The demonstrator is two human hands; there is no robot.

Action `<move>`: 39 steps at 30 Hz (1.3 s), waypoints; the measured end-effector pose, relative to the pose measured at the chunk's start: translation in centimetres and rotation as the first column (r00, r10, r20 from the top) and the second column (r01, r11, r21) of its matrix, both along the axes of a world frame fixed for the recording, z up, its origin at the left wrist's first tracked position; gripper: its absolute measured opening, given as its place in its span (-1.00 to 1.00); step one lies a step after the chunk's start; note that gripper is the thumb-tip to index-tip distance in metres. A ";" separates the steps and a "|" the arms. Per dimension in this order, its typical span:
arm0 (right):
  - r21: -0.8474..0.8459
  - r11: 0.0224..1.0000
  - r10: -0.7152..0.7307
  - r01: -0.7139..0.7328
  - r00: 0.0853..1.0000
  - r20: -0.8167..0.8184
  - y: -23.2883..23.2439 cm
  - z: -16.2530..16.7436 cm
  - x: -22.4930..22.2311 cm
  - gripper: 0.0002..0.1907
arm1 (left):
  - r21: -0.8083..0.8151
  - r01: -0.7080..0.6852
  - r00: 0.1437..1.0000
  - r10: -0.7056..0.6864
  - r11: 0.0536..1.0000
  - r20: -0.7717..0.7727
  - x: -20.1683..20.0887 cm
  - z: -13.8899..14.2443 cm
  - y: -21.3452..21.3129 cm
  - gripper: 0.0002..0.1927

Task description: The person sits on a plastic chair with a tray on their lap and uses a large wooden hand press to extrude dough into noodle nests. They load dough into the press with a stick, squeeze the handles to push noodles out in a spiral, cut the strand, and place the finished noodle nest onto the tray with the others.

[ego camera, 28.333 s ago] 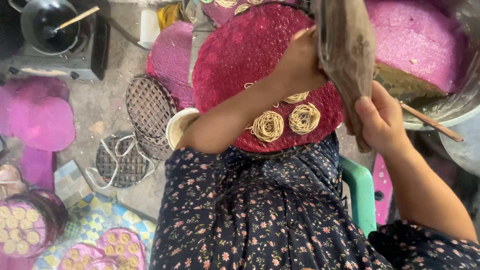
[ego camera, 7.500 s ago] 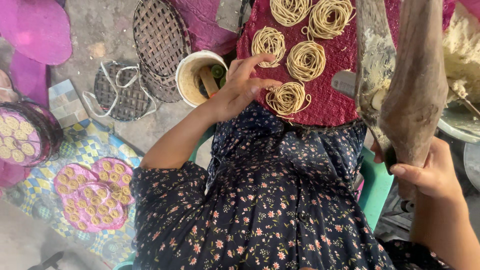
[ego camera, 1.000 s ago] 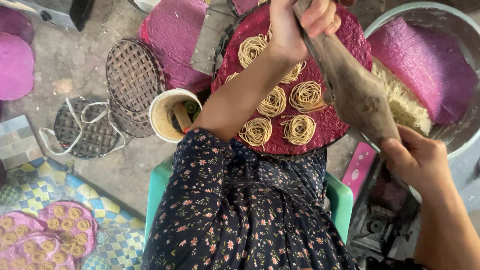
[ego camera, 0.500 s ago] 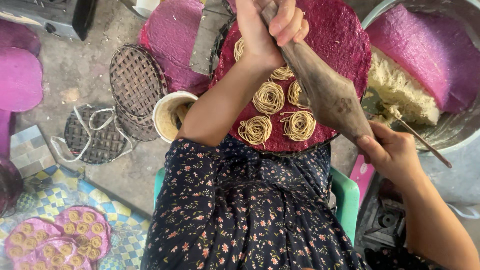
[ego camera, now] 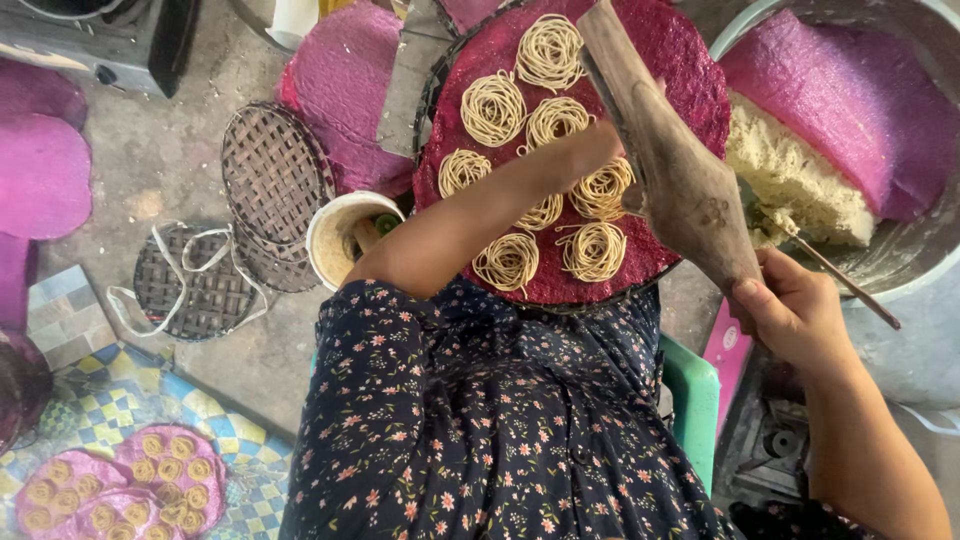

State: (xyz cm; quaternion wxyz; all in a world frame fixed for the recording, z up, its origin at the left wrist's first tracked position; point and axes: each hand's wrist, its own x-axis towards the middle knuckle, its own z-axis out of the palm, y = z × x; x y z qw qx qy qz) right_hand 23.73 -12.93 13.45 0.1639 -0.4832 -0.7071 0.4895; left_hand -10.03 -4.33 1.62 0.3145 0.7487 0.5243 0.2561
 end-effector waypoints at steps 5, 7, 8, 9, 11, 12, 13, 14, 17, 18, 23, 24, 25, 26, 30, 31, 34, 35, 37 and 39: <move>0.135 0.991 0.007 -0.023 0.993 0.116 -0.2 -0.5 -0.8 -0.63 | -0.112 0.114 0.970 -0.134 0.987 -0.201 1.0 -3.7 -0.8 -0.52; 0.183 0.983 0.007 -0.025 0.995 0.101 -0.1 -0.6 -1.1 -0.64 | -0.228 0.058 0.998 -0.054 0.972 0.025 0.4 -3.4 -1.2 -0.47; 0.172 0.985 -0.002 -0.007 0.999 0.053 -0.1 -0.6 -1.3 -0.64 | -0.246 0.058 0.997 -0.042 0.967 0.070 0.1 -3.3 -1.3 -0.42; 0.160 0.987 -0.011 0.010 1.000 0.006 0.0 -0.7 -1.4 -0.65 | -0.266 0.058 0.993 -0.029 0.962 0.114 0.0 -2.7 -1.5 -0.38; 0.124 0.991 -0.046 0.053 0.997 -0.061 0.1 -0.9 -1.5 -0.67 | -0.426 -0.017 0.944 0.155 0.905 0.292 -0.5 -1.5 -2.0 -0.32; 0.098 0.992 -0.071 0.079 0.994 -0.078 0.2 -1.0 -1.6 -0.68 | -0.507 -0.041 0.896 0.256 0.861 0.363 -0.7 -0.9 -2.2 -0.26; 0.073 0.992 -0.096 0.103 0.991 -0.095 0.2 -1.2 -1.6 -0.69 | -0.472 -0.069 0.932 0.225 0.879 0.283 -0.8 -0.4 -2.5 -0.23; 0.038 0.990 -0.134 0.139 0.985 -0.106 0.2 -1.3 -1.6 -0.69 | -0.435 -0.094 0.960 0.197 0.896 0.199 -1.0 0.2 -2.8 -0.20; -0.027 0.980 -0.198 0.197 0.966 -0.167 0.3 -1.6 -1.3 -0.68 | -0.245 -0.040 0.997 0.021 0.969 -0.077 -1.5 1.6 -4.1 -0.19; -0.021 0.982 -0.188 0.188 0.960 -0.209 0.4 -1.7 -1.2 -0.67 | -0.176 0.011 0.983 -0.043 0.984 -0.179 -1.8 2.0 -4.5 -0.15; -0.030 0.986 -0.164 0.164 0.925 -0.341 0.8 -1.3 -0.2 -0.62 | 0.108 0.018 0.889 0.033 0.994 -0.456 -3.8 4.9 -4.3 -0.22; -0.029 0.988 -0.154 0.153 0.918 -0.364 0.7 -1.1 -0.3 -0.62 | 0.202 0.002 0.873 0.097 0.979 -0.478 -4.1 5.5 -4.2 -0.21; -0.027 0.989 -0.142 0.143 0.911 -0.388 0.5 -1.0 -0.6 -0.62 | 0.308 0.007 0.903 0.126 0.951 -0.410 -4.3 6.2 -4.0 -0.18; -0.032 0.991 -0.135 0.133 0.910 -0.392 0.4 -0.8 -1.1 -0.61 | 0.411 0.005 0.929 0.147 0.912 -0.338 -4.4 6.9 -3.8 -0.13; -0.052 0.995 -0.095 0.081 0.914 -0.395 -0.1 0.0 -5.3 -0.57 | 0.700 0.068 0.992 0.024 0.711 -0.121 -2.3 9.1 -3.1 -0.36; -0.059 0.996 -0.082 0.064 0.916 -0.392 0.2 0.5 -6.7 -0.56 | 0.640 -0.002 0.995 0.069 0.768 -0.079 -1.7 9.7 -2.8 -0.43; 0.499 0.864 0.076 -0.072 0.997 0.012 3.0 4.2 -8.9 -0.54 | 0.562 -0.150 0.978 0.205 0.814 -0.037 -0.1 12.1 -1.8 -0.54; 0.659 0.744 0.048 -0.112 0.992 0.114 3.9 5.9 -9.3 -0.55 | 0.618 -0.154 0.967 0.246 0.771 -0.066 0.2 13.1 -1.5 -0.56; 0.848 0.507 -0.027 -0.157 0.980 0.198 5.7 10.1 -9.6 -0.53 | 0.683 -0.094 0.955 0.259 0.724 -0.143 1.6 15.6 -1.4 -0.62; 0.916 0.345 -0.035 -0.207 0.972 0.233 5.6 13.4 -10.6 -0.54 | 0.693 0.031 0.950 0.194 0.720 -0.244 4.2 18.4 -2.0 -0.74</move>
